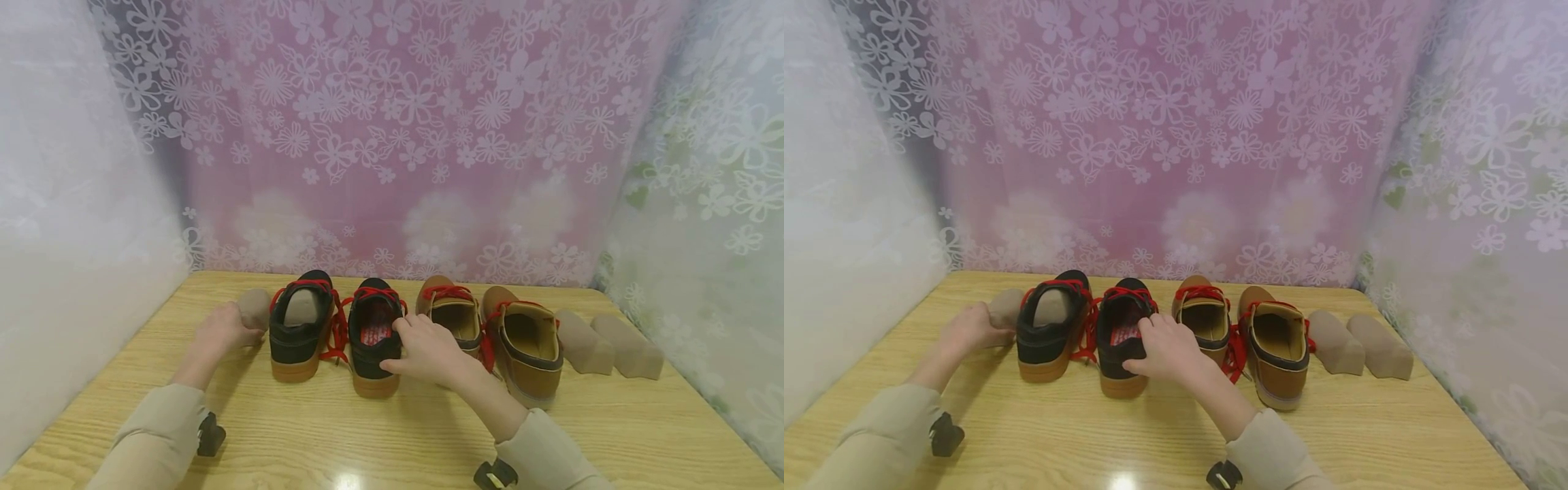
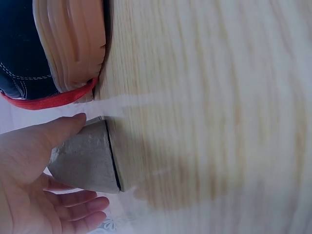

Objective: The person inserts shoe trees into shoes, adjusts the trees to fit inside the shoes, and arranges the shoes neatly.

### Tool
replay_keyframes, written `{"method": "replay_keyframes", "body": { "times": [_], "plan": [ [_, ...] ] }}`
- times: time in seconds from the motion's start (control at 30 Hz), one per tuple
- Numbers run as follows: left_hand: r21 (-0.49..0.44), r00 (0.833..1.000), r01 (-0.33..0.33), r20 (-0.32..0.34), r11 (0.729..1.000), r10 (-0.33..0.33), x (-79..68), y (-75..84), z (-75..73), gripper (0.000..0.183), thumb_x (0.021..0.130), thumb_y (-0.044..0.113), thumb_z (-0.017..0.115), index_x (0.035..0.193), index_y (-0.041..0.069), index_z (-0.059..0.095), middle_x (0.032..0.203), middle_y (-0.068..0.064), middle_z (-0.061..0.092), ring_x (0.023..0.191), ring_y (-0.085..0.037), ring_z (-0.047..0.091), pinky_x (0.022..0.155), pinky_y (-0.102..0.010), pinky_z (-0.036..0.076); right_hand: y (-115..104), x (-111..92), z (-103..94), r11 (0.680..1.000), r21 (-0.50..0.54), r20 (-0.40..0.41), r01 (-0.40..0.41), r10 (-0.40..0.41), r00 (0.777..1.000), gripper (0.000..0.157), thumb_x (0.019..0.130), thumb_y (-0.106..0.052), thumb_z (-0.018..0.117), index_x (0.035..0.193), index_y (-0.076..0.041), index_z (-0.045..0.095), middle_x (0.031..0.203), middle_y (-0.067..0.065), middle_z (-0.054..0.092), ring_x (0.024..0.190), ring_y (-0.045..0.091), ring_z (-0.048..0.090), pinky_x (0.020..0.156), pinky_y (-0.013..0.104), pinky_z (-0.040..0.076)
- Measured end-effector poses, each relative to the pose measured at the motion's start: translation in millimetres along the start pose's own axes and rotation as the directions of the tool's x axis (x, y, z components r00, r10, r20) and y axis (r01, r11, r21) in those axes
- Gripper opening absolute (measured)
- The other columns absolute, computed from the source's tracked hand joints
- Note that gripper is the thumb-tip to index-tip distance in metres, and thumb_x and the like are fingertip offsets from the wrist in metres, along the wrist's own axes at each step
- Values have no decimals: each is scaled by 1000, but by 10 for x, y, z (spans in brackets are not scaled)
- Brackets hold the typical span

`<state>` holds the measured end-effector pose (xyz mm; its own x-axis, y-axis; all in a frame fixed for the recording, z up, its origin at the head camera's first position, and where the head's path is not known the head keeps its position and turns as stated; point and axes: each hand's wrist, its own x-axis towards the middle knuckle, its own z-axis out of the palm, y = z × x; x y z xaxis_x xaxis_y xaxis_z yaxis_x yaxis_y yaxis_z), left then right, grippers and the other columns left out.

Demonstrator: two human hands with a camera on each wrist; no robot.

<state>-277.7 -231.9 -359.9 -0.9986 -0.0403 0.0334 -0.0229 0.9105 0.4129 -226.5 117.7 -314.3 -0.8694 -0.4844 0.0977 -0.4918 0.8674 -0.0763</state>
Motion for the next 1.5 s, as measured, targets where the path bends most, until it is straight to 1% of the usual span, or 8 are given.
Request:
{"method": "replay_keyframes", "body": {
  "times": [0.17, 0.4, 0.6, 0.93, 1.1, 1.2, 1.3, 1.5],
  "plan": [
    [12, 999, 43, 23, 999, -43, 4, 0, 12, 64, 74, 36, 73, 102, -16, 48, 97, -35, 53, 91, -50, 53, 71, -54, 45, 10, 13, 11, 1000, -4, 17, -12, 12, 1000, 60, 74, -51, 71, 112, -6, 58, 100, 4, 57, 91, 21, 53, 72, 36, 47],
    [25, 999, 46, 18, 999, -46, 10, 2, 31, 55, 74, 35, 73, 98, -11, 58, 97, -32, 56, 91, -48, 55, 69, -53, 46, 13, 20, 46, 1000, -1, 23, 2, -2, 1000, 61, 75, -49, 71, 114, -5, 57, 105, 7, 58, 93, 23, 53, 74, 38, 47],
    [-5, 997, 76, 34, 997, -76, 7, 19, 34, 61, 77, 31, 73, 104, -17, 48, 100, -38, 53, 93, -51, 54, 71, -53, 46, 16, 19, 45, 1000, -26, 16, 14, -14, 1000, 60, 76, -50, 70, 114, -6, 57, 104, 5, 58, 91, 21, 54, 72, 36, 47],
    [-7, 999, 53, 7, 999, -53, -14, 17, 45, 43, 74, 29, 74, 89, -8, 58, 93, -32, 59, 88, -47, 56, 65, -52, 47, 27, 15, 45, 1000, -10, 23, 14, -13, 1000, 59, 77, -48, 70, 115, -5, 56, 104, 7, 57, 91, 22, 54, 72, 37, 48],
    [-23, 998, 60, 0, 998, -60, -16, 2, 49, 46, 76, 26, 72, 95, -12, 55, 95, -34, 56, 90, -49, 55, 68, -53, 47, 29, 14, 43, 1000, -6, 21, 19, -19, 1000, 58, 77, -47, 70, 115, -5, 56, 104, 7, 57, 91, 22, 54, 72, 37, 48],
    [-69, 998, 65, -11, 995, -66, -27, -5, 37, 53, 78, 23, 70, 103, -16, 44, 96, -35, 54, 90, -48, 55, 71, -53, 46, 35, 15, 46, 1000, -6, 18, 20, -20, 1000, 59, 78, -47, 70, 116, -5, 56, 104, 7, 58, 91, 22, 54, 72, 37, 48],
    [-115, 997, 69, -34, 991, -73, -33, -7, 22, 57, 80, 22, 68, 109, -17, 36, 98, -35, 51, 92, -48, 53, 72, -53, 45, 43, 11, 46, 1000, -1, 18, 18, -18, 1000, 58, 79, -47, 69, 116, -4, 56, 105, 7, 58, 91, 22, 54, 72, 37, 48],
    [-125, 989, 56, -130, 991, -72, -34, -10, -17, 59, 85, 26, 61, 111, -19, 35, 100, -39, 46, 92, -52, 51, 73, -55, 44, 49, 9, 41, 1000, 15, 17, 25, -26, 1000, 56, 81, -45, 67, 118, -4, 56, 107, 8, 58, 92, 23, 54, 73, 38, 47]
  ]
}}
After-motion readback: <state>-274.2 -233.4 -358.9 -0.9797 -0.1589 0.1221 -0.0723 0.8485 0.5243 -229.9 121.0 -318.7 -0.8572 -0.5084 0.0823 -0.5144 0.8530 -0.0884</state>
